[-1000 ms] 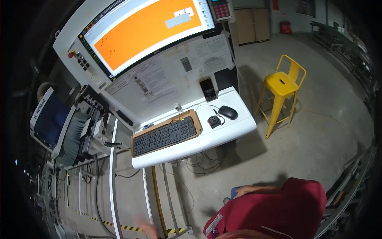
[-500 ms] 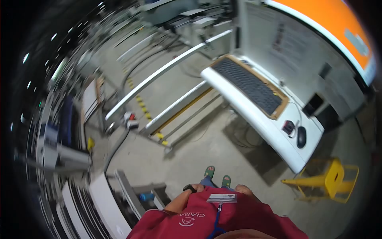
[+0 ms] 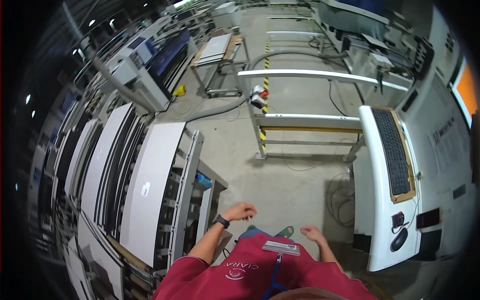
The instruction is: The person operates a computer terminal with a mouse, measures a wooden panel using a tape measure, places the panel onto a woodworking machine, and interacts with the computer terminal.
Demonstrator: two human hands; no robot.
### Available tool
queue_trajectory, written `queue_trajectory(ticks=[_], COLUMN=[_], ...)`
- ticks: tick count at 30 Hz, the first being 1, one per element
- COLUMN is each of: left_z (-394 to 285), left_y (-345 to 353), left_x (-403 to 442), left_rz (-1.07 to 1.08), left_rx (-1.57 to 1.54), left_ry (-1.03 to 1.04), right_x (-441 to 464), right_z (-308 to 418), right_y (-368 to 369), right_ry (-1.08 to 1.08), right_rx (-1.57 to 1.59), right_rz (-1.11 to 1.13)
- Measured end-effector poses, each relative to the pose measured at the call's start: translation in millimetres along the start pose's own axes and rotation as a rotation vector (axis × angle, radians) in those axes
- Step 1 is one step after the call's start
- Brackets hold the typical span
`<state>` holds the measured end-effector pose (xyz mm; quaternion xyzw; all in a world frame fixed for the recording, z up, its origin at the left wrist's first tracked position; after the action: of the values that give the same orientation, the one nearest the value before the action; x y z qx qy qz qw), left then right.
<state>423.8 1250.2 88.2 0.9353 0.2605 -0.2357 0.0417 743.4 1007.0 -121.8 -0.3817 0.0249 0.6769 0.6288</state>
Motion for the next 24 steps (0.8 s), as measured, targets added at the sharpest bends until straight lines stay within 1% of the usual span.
queue_trajectory(ticks=[1, 2, 4, 5, 6, 7, 8, 9, 10, 11, 12, 14, 15, 16, 17, 18, 20, 22, 24], left_z=[-25.1, -50.7, -98.2, -115.1, -142.8, -154.0, -174.1, -189.4, -197.6, -207.1, -213.7, -231.6, -238.7, -247.4, -255.5, -262.4, -271.1, -279.7, -283.7], left_y=[-13.3, -26.6, -51.4, -64.1, -70.4, -80.1, -81.7, -86.4, -86.1, -85.0, -82.9, -69.1, -61.2, -50.4, -39.3, -28.2, -5.9, 18.3, 40.1], left_x=[-19.1, -39.6, -86.0, -110.9, -142.5, -168.0, -200.6, -232.9, -261.6, -290.8, -318.3, -369.8, -394.2, -415.0, -431.4, -450.6, -477.6, -499.4, -514.2], left_rz=[-0.090, -0.187, -0.392, -0.466, -0.537, -0.590, -0.671, -0.726, -0.791, -0.848, -0.907, -1.005, -1.017, -0.989, -1.004, -1.078, -1.058, -1.014, -0.974], left_rx=[-0.024, -0.019, 0.009, 0.041, 0.058, 0.068, 0.049, 0.153, 0.105, 0.183, 0.226, 0.291, 0.372, 0.437, 0.553, 0.788, 0.914, 1.017, 1.061], left_ry=[0.040, 0.115, 0.234, 0.309, 0.355, 0.474, 0.566, 0.595, 0.663, 0.768, 0.849, 1.051, 1.124, 1.240, 1.365, 1.379, 1.486, 1.566, 1.596], right_x=[5.7, 4.5, -13.5, -10.2, -13.8, -23.8, -33.9, -43.1, -55.3, -72.1, -94.9, -134.0, -152.3, -172.5, -188.1, -208.9, -236.7, -256.2, -263.5], right_z=[18.0, 51.7, 141.3, 164.7, 199.4, 235.8, 274.0, 309.0, 345.1, 378.5, 418.0, 482.7, 508.3, 538.6, 561.4, 585.2, 615.6, 640.1, 655.5], right_y=[-23.7, -54.4, -113.9, -134.2, -156.1, -175.1, -192.0, -207.7, -219.6, -229.0, -234.5, -232.4, -232.9, -231.0, -228.5, -232.9, -234.4, -222.6, -201.0], right_ry=[-0.047, -0.101, -0.148, -0.261, -0.322, -0.266, -0.385, -0.514, -0.612, -0.699, -0.770, -1.031, -1.176, -1.384, -1.567, -1.730, -1.805, -1.985, -2.103], right_rx=[-0.060, -0.116, -0.129, -0.093, -0.100, -0.071, -0.034, -0.058, -0.057, -0.053, -0.132, -0.032, -0.108, -0.135, -0.154, -0.262, -0.306, -0.326, -0.311], right_rz=[-0.111, -0.222, -0.380, -0.450, -0.515, -0.541, -0.607, -0.662, -0.687, -0.707, -0.750, -0.734, -0.801, -0.745, -0.760, -0.632, -0.547, -0.432, -0.335])
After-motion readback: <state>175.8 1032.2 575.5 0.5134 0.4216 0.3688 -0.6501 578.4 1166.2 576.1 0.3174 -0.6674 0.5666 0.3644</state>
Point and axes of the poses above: each hand's wrist, its own x-axis towards the middle knuckle, its own y-axis out of the palm, z = x × y, the point moved 3 cm from there along x, towards the middle knuckle, and after that the axes turned 14 degrees about -x, right-handed, at the moved point
